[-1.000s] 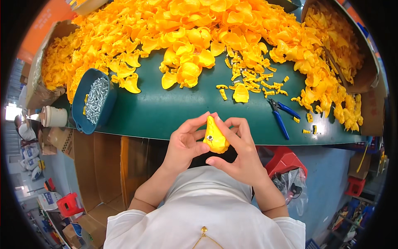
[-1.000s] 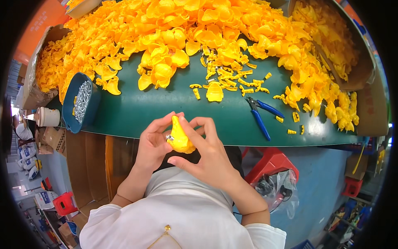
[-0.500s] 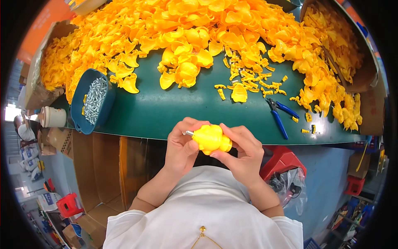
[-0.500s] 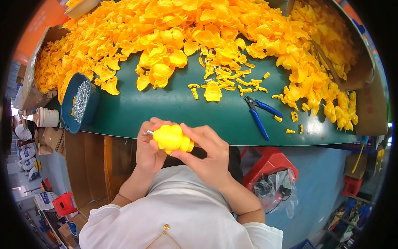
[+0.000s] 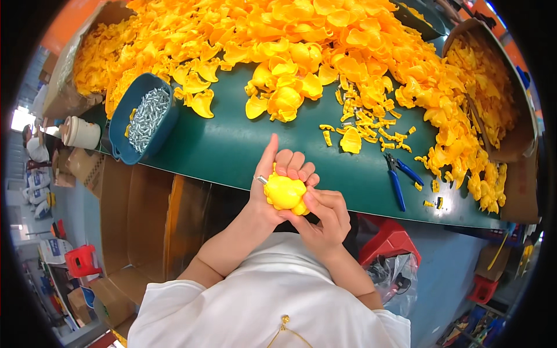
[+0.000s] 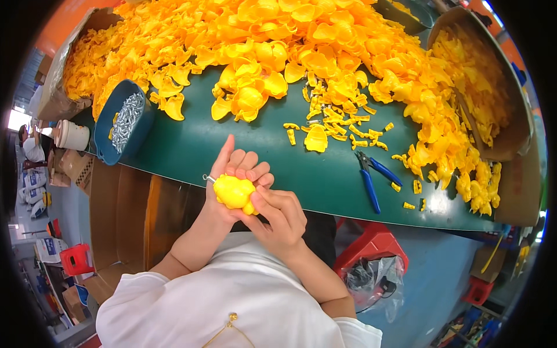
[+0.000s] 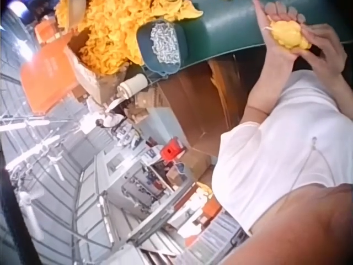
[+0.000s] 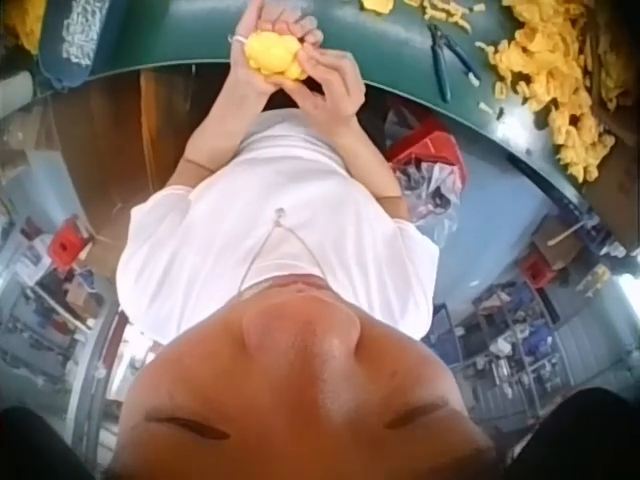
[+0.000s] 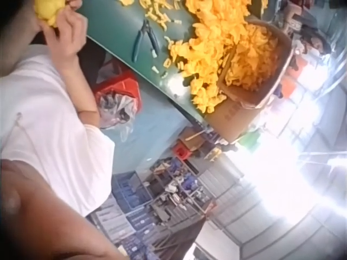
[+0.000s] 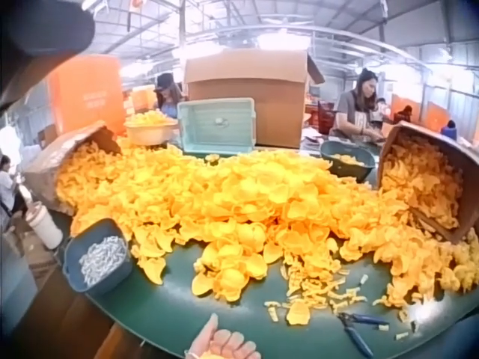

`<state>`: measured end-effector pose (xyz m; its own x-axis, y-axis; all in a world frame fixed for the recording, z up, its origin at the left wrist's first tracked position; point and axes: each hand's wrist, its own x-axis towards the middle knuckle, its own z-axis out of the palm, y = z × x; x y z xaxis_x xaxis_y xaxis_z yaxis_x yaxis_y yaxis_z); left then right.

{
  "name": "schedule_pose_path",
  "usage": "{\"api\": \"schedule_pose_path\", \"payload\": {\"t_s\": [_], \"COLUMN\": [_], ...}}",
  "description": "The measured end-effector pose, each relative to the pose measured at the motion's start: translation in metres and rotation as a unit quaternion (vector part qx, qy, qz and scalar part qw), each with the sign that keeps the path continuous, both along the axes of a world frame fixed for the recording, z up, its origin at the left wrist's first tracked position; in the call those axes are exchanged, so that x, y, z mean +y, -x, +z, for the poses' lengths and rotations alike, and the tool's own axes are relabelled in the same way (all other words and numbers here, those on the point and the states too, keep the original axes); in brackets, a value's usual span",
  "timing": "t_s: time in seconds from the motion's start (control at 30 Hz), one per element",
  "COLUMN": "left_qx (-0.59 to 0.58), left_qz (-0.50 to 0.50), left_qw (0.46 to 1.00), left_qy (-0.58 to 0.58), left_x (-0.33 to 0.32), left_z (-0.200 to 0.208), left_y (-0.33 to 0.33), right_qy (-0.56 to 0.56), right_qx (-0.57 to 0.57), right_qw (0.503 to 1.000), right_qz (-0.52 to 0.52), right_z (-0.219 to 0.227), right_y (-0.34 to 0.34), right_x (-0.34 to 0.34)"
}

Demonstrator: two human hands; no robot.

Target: Inspecting and assembling yellow plastic toy components at a factory workbench.

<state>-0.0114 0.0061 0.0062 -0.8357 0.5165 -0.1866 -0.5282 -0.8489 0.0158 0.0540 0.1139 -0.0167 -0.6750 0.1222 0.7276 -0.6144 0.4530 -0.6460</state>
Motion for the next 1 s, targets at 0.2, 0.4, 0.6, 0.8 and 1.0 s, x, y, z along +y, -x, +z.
{"api": "schedule_pose_path", "payload": {"t_s": [0.2,0.4,0.6,0.8,1.0], "left_qx": [0.054,0.273,0.336,0.424,0.381], "left_qz": [0.105,0.269,0.167,0.223,0.217], "left_qw": [0.983,0.839,0.82,0.708,0.729], "left_qy": [0.141,0.387,0.433,0.519,0.526], "left_x": [0.0,0.0,-0.01,-0.013,-0.026], "left_z": [-0.001,-0.008,0.0,-0.004,-0.009], "left_y": [0.008,-0.012,-0.032,-0.036,-0.037], "right_qy": [0.005,0.174,0.313,0.302,0.277], "right_qx": [-0.093,-0.244,-0.22,-0.192,-0.237], "right_qw": [0.995,0.935,0.899,0.905,0.894], "right_qz": [0.045,0.191,0.213,0.23,0.259], "right_z": [0.01,0.021,0.026,0.025,0.013], "right_y": [0.01,0.014,0.016,0.013,0.013], "right_x": [0.002,0.002,0.017,0.015,0.004]}}
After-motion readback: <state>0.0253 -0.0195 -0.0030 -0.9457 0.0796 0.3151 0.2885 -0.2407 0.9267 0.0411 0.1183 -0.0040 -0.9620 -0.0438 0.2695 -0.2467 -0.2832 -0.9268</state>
